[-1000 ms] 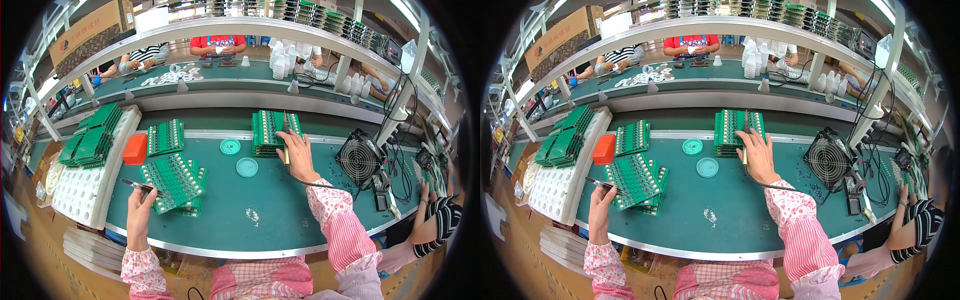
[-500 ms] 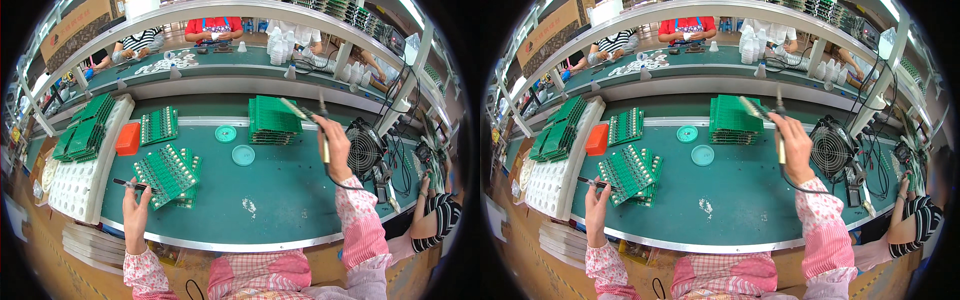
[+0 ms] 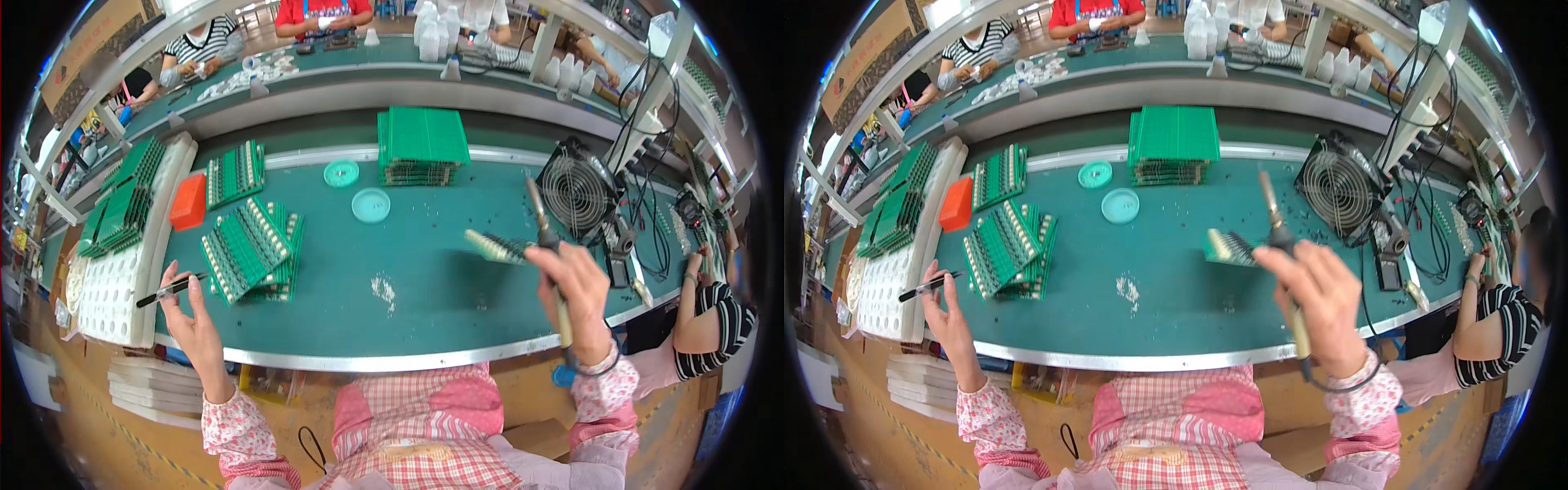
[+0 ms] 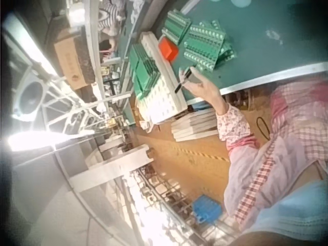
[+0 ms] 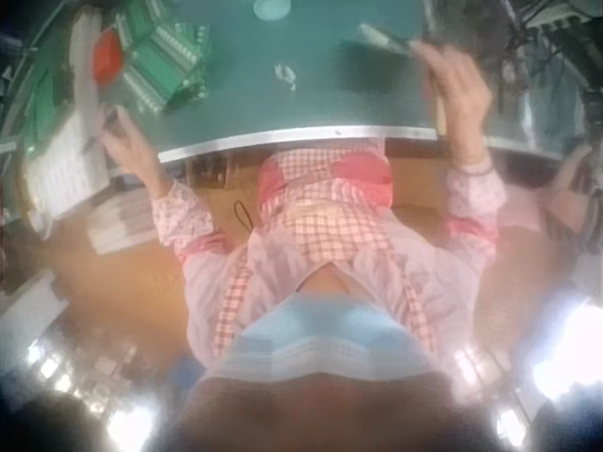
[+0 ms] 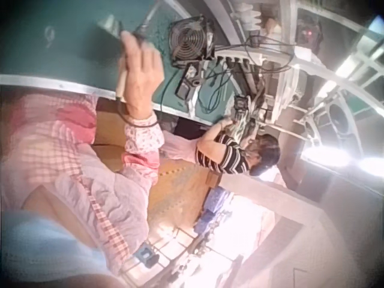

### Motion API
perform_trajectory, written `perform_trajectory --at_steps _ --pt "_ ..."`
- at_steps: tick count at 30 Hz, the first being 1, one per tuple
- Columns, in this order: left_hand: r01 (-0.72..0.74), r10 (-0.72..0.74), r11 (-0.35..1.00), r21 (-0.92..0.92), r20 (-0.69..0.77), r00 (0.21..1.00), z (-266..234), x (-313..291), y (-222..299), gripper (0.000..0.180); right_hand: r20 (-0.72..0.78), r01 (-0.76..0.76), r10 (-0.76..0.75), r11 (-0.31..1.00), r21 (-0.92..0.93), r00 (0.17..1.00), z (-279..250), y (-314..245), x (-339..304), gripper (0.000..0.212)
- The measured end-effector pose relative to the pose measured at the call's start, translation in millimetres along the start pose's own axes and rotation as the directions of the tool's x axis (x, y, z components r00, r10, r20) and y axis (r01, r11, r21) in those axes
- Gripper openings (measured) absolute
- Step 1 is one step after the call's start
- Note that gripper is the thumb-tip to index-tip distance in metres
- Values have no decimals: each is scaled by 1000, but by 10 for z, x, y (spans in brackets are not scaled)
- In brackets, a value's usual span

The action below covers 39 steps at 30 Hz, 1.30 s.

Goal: The person solders components onto a circuit board panel using a soldering iron and tweezers, sets the panel aside to stack it, and continues soldering components onto another circuit board panel.

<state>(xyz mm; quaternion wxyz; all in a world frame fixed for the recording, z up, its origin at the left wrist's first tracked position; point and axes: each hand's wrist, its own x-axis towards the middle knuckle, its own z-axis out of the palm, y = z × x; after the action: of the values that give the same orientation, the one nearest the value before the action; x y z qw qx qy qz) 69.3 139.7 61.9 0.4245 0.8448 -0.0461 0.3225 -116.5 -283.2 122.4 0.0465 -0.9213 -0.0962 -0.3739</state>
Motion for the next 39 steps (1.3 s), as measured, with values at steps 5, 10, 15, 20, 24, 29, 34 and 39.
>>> perform_trajectory --at_steps 5,10,15,20,24,29,34,39 --pt "-202 212 976 -76 155 965 133 -466 594 17 63 72 -83 985 157 995 376 -469 -758 43" --pt "-384 394 916 -113 435 810 412 -904 870 17 201 -78 27 966 248 979 483 -550 -1170 39" --pt "-254 336 942 -222 571 749 598 -1211 909 18 223 -289 220 888 358 950 450 -537 -1119 44" --pt "-194 255 967 -167 601 758 713 -1268 877 16 211 -417 374 882 221 903 626 -636 -963 52" --pt "-22 105 990 -137 639 762 730 -1247 923 15 199 -423 383 876 233 902 653 -644 -883 49" --pt "13 91 987 -159 631 770 766 -1244 894 17 142 -398 372 877 269 917 649 -668 -843 41" --pt "46 74 984 -171 630 773 780 -1246 881 18 186 -397 360 886 239 914 669 -724 -800 40" --pt "85 48 979 -186 617 786 780 -1224 892 17 202 -373 331 899 231 922 699 -683 -820 37"
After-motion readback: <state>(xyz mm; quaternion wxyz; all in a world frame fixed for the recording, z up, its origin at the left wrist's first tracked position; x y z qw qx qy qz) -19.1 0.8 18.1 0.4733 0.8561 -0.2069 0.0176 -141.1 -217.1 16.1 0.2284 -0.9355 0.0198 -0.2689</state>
